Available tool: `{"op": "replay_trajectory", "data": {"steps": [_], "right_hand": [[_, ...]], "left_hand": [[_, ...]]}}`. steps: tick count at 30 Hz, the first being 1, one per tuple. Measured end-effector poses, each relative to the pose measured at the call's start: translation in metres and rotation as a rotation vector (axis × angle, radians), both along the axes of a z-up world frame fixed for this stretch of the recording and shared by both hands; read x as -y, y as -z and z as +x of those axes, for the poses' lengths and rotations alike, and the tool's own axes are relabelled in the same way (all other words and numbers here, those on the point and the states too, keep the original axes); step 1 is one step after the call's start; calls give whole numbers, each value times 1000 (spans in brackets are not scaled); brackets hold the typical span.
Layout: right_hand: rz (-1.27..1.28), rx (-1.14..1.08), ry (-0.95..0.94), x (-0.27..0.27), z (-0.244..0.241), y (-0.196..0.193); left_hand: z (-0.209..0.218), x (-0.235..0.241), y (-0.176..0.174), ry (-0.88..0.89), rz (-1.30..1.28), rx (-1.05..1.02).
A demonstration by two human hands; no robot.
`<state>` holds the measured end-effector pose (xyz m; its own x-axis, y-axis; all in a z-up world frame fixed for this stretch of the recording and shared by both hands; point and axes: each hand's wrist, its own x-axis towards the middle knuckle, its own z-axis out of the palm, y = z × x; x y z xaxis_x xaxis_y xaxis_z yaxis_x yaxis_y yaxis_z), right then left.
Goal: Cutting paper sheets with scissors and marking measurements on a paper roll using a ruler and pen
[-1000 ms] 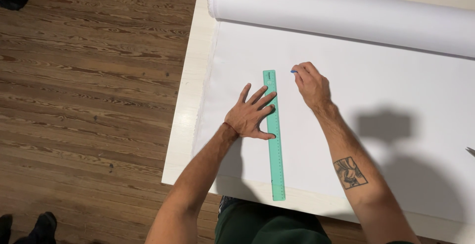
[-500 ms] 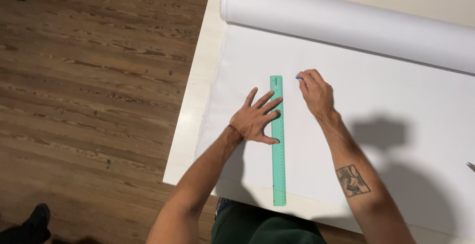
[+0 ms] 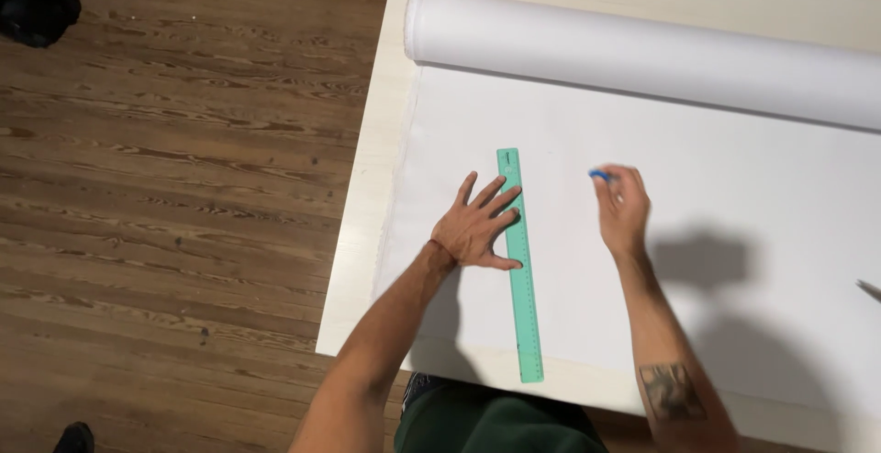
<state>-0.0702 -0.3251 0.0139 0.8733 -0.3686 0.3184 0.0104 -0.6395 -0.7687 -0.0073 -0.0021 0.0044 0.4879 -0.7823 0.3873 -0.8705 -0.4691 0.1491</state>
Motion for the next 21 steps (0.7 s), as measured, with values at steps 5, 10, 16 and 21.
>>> {"op": "replay_trajectory", "data": {"steps": [5,10,16,21], "right_hand": [[75,-132,264,22,-143,21],[434,-159,492,40,-274,38],[409,-143,473,82,-309,38],[272,-108,252,125,-319,24]], "left_hand": [[0,-8,8,15,13,5],[-48,23,6,58,8,57],[-98,119,-3,135,88,48],[-100,197,18,137,-41,20]]}}
